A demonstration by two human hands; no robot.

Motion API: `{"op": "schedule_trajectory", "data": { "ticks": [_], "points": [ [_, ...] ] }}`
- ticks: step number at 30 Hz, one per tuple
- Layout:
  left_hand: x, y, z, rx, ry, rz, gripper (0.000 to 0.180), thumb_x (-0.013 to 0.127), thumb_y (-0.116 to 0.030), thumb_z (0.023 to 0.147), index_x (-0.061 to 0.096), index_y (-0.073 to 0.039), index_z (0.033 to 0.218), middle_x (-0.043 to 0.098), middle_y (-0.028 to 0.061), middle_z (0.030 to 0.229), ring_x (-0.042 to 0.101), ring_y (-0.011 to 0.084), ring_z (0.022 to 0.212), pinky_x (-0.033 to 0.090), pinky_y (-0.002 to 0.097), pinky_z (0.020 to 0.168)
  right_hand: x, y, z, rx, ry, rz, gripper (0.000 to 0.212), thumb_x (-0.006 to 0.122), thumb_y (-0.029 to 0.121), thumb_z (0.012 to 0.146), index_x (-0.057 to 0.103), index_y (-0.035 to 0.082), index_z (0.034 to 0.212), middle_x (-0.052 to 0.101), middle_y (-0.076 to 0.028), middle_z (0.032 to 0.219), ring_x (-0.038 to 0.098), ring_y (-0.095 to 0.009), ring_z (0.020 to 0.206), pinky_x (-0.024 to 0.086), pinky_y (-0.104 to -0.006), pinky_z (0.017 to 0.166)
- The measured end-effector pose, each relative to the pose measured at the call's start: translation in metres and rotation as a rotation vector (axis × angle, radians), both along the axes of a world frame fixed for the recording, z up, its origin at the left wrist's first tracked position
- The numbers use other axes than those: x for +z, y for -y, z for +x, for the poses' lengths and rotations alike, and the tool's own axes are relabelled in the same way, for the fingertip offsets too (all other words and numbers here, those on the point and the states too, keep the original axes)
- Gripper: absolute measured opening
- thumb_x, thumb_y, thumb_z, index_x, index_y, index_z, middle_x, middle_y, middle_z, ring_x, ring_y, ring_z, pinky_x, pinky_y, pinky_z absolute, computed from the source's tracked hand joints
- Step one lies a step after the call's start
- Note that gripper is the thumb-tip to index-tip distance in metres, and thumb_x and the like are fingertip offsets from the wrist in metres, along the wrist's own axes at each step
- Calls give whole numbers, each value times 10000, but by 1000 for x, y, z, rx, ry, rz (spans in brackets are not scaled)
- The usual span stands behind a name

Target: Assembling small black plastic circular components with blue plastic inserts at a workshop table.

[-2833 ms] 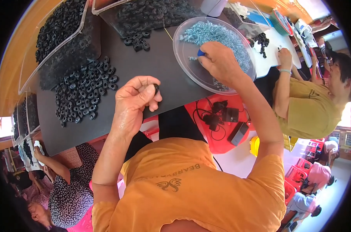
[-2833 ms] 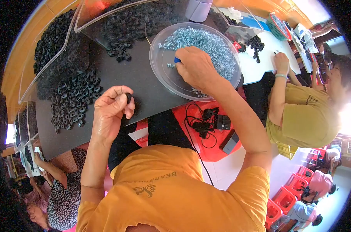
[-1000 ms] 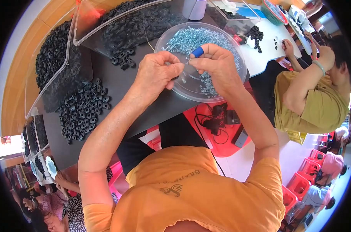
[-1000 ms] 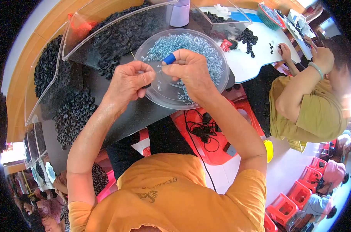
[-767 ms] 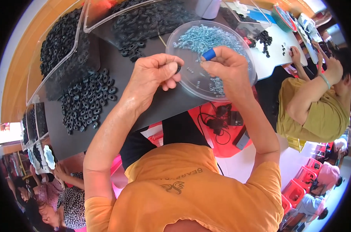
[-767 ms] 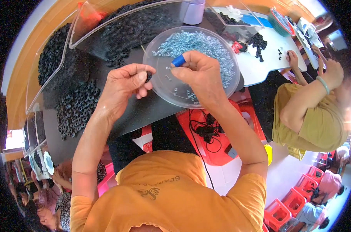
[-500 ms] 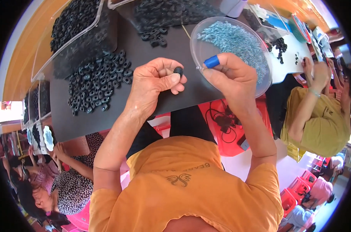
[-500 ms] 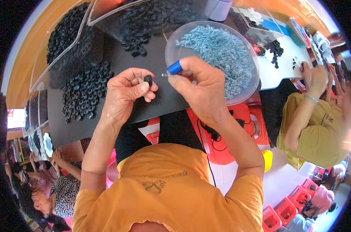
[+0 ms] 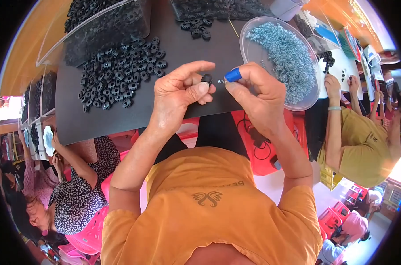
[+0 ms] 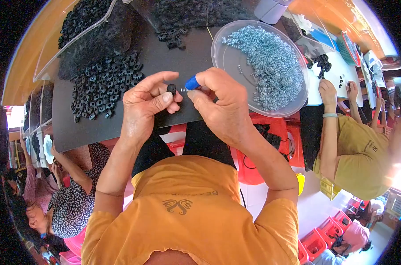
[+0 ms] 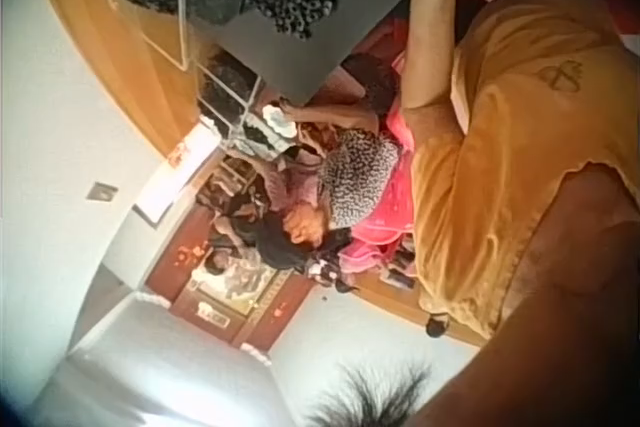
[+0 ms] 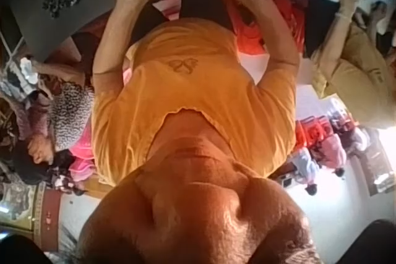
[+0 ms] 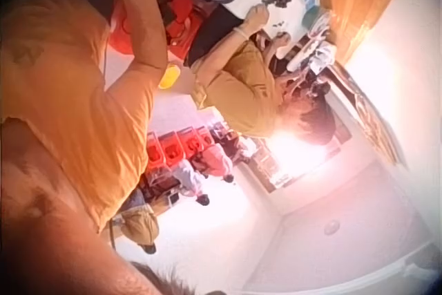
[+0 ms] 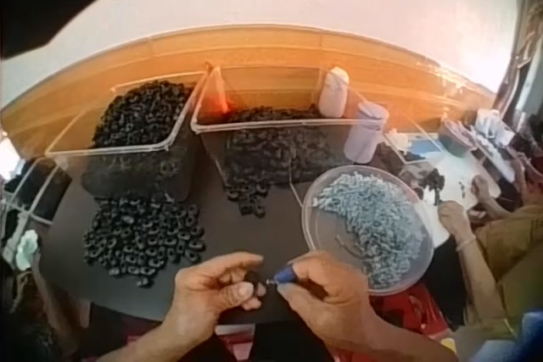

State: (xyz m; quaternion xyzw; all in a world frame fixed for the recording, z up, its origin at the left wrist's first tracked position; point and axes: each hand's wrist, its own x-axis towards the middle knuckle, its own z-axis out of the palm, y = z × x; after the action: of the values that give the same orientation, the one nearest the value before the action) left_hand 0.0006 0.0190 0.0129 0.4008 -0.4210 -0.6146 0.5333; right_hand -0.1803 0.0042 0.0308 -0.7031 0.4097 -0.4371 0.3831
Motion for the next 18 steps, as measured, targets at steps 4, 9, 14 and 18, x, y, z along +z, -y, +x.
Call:
{"op": "schedule_trajectory", "data": {
  "ticks": [4, 9, 14, 18],
  "points": [
    [-6, 0, 7, 4, -28, 81, 171, 613, -30, 851, 602, 16, 1015, 666, 91, 840, 602, 101, 691, 486, 213, 655, 0, -2, 0, -1, -22, 6, 110, 607, -73, 802, 604, -23, 900, 549, 11, 830, 470, -24, 708, 369, -170, 604],
    [-5, -1, 10, 115, -12, 9, 157, 592, -59, 875, 556, 13, 1009, 674, 111, 852, 621, 122, 757, 481, 226, 712, -5, -6, 10, -13, 71, 70, 107, 626, -56, 783, 600, -7, 875, 544, -2, 777, 488, -44, 684, 398, -193, 601],
    [-3, -3, 11, 105, -191, 61, 143, 573, -83, 891, 555, 15, 994, 672, 133, 886, 631, 147, 786, 487, 244, 715, -10, -7, 23, -23, 162, 50, 101, 643, -40, 774, 598, 9, 849, 552, -8, 727, 501, -50, 652, 416, -204, 586],
    [-2, -6, 7, 120, -268, 74, 147, 578, -80, 887, 559, 12, 1000, 666, 132, 905, 630, 149, 793, 484, 243, 720, -17, -6, 36, -33, 251, 34, 112, 638, -61, 772, 595, 4, 853, 569, -21, 756, 521, -56, 654, 426, -210, 577]
  ]
}}
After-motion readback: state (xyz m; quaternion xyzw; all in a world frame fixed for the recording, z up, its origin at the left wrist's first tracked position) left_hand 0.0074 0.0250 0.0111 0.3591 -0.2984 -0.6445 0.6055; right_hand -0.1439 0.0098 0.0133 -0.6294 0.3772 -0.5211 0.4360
